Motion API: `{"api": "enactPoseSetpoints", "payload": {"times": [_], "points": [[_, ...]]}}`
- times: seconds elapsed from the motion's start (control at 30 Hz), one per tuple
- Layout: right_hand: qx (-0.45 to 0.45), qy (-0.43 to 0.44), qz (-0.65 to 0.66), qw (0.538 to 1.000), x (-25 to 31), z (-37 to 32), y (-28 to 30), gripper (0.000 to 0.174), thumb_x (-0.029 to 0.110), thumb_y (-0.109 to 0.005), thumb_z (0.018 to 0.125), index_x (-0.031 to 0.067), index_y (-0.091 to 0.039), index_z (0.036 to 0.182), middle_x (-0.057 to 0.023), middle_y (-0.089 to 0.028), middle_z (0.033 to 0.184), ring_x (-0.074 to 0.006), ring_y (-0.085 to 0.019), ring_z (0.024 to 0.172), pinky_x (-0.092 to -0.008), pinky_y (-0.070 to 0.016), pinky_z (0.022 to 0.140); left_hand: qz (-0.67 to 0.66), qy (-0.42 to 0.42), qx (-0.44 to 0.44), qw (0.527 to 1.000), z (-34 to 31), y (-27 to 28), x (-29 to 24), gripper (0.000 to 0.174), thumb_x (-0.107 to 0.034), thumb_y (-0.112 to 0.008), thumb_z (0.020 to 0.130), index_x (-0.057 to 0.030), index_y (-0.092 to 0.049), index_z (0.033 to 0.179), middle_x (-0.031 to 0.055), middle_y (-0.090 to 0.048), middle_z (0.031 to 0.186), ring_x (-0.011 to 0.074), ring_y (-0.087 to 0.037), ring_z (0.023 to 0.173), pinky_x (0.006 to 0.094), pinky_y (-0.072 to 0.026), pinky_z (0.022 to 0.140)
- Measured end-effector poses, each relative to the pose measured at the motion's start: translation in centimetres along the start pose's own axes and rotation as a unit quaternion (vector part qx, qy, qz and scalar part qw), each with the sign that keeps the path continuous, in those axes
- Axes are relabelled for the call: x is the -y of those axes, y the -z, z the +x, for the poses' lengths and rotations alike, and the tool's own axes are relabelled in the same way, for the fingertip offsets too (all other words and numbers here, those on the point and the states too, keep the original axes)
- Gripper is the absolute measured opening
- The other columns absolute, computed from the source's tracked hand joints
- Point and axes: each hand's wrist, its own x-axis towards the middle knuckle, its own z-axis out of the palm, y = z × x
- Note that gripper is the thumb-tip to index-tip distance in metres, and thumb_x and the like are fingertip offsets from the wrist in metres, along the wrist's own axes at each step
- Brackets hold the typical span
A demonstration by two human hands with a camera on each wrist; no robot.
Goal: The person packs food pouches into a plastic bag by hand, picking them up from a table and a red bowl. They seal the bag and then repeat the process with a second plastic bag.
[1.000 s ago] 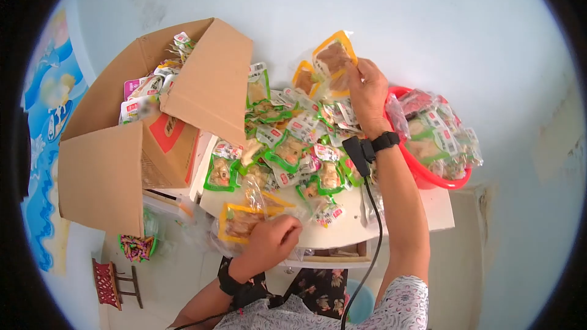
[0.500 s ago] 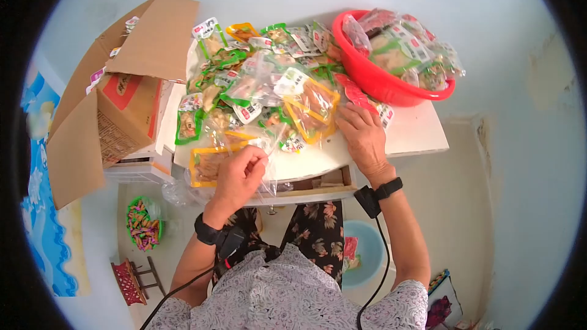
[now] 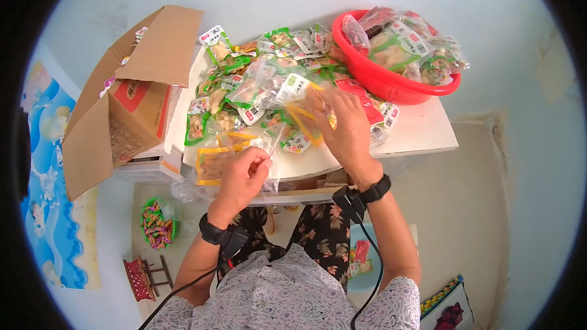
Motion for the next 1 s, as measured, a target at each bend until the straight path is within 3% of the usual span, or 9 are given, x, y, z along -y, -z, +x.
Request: {"api": "enactPoseSetpoints", "payload": {"times": [0.2, 0.3, 0.4, 0.5, 0.6, 0.67, 0.83, 0.93, 1.0], "points": [[-0.024, 0.024, -0.104, 0.994, 1.2, 1.0, -3.4, 0.04, 0.023, -0.078, 0.087, 0.004, -0.068, 0.12, -0.0153, -0.069, 0.122, -0.0361, -0.057, 0.129, -0.0526, -0.0484, 0.1, 0.147, -0.092, -0.014, 0.985, -0.8, -0.4, -2.0, 0.02, -0.015, -0.078, 0.087, -0.0059, -0.063, 0.097, 0.0069, -0.062, 0.08, 0.0229, -0.061, 0.07, 0.0377, -0.0492, 0.062], [0.016, 0.066, -0.116, 0.991, -2.5, 0.7, -5.5, 0.033, 0.019, -0.076, 0.089, 0.0036, -0.066, 0.116, -0.0138, -0.07, 0.114, -0.035, -0.064, 0.116, -0.0471, -0.0525, 0.095, 0.157, -0.073, -0.021, 0.985, -1.0, -0.5, -1.5, 0.019, -0.014, -0.077, 0.087, -0.0064, -0.063, 0.098, 0.008, -0.062, 0.082, 0.0273, -0.062, 0.075, 0.0423, -0.0495, 0.065], [0.064, -0.173, 0.164, 0.969, -2.6, 0.6, -4.4, 0.019, 0.014, -0.07, 0.096, 0.0047, -0.064, 0.111, -0.007, -0.07, 0.104, -0.025, -0.07, 0.098, -0.0373, -0.056, 0.083, 0.143, -0.065, -0.055, 0.986, -1.0, -0.1, -0.7, 0.016, -0.011, -0.076, 0.087, -0.006, -0.063, 0.096, 0.0084, -0.062, 0.081, 0.0277, -0.062, 0.072, 0.0413, -0.0487, 0.064], [-0.012, -0.191, 0.342, 0.92, -3.0, 1.0, -2.8, 0.008, 0.012, -0.063, 0.104, 0.0075, -0.062, 0.111, -0.0005, -0.067, 0.099, -0.0151, -0.069, 0.086, -0.0293, -0.0548, 0.073, 0.154, -0.04, -0.063, 0.985, -0.9, 0.5, 0.0, 0.015, -0.011, -0.073, 0.088, -0.006, -0.062, 0.097, 0.0104, -0.064, 0.084, 0.0333, -0.064, 0.081, 0.0462, -0.0499, 0.07], [-0.076, -0.236, 0.521, 0.817, -2.2, 1.4, -0.9, 0.007, 0.013, -0.06, 0.106, 0.0095, -0.061, 0.112, 0.0025, -0.065, 0.1, -0.0124, -0.069, 0.093, -0.0297, -0.0557, 0.074, 0.186, -0.034, -0.08, 0.979, 0.4, 1.5, 1.0, 0.015, -0.011, -0.073, 0.088, -0.0057, -0.062, 0.097, 0.0103, -0.063, 0.084, 0.0332, -0.064, 0.081, 0.0463, -0.0495, 0.071], [-0.072, -0.258, 0.558, 0.785, -1.4, 1.4, 0.3, 0.007, 0.012, -0.057, 0.106, 0.0094, -0.059, 0.113, 0.0002, -0.067, 0.104, -0.0176, -0.071, 0.098, -0.0346, -0.0586, 0.082, 0.164, 0.027, -0.048, 0.985, 0.9, 2.4, 0.7, 0.014, -0.011, -0.072, 0.088, -0.0054, -0.062, 0.096, 0.0104, -0.063, 0.084, 0.0333, -0.063, 0.081, 0.0465, -0.0491, 0.071], [0.0, -0.284, 0.596, 0.751, -2.2, -1.4, 0.1, 0.009, 0.008, -0.054, 0.103, 0.0073, -0.061, 0.108, -0.0092, -0.071, 0.12, -0.0223, -0.069, 0.111, -0.041, -0.0581, 0.093, 0.123, -0.019, -0.092, 0.988, 0.2, 2.1, -0.7, 0.03, -0.014, -0.076, 0.088, -0.0041, -0.064, 0.115, 0.0108, -0.061, 0.087, 0.029, -0.061, 0.076, 0.0411, -0.0485, 0.067], [-0.004, -0.221, 0.556, 0.801, -1.3, -2.8, -1.0, 0.008, 0.004, -0.054, 0.1, 0.0048, -0.062, 0.103, -0.0156, -0.069, 0.129, -0.0245, -0.065, 0.121, -0.0416, -0.0554, 0.101, 0.096, -0.077, -0.172, 0.977, -0.3, 2.6, -3.9, 0.038, -0.015, -0.076, 0.09, -0.0019, -0.063, 0.123, 0.0107, -0.06, 0.091, 0.0248, -0.06, 0.075, 0.0356, -0.048, 0.064], [-0.009, -0.243, 0.576, 0.78, -1.8, -3.9, -1.3, 0.01, 0.002, -0.053, 0.098, 0.0026, -0.063, 0.1, -0.0179, -0.067, 0.134, -0.0254, -0.061, 0.127, -0.0405, -0.0527, 0.105, 0.073, -0.103, -0.185, 0.975, -0.3, 3.1, -4.7, 0.04, -0.015, -0.075, 0.092, -0.0006, -0.063, 0.126, 0.0107, -0.061, 0.095, 0.0218, -0.059, 0.074, 0.0323, -0.0473, 0.063]]}}
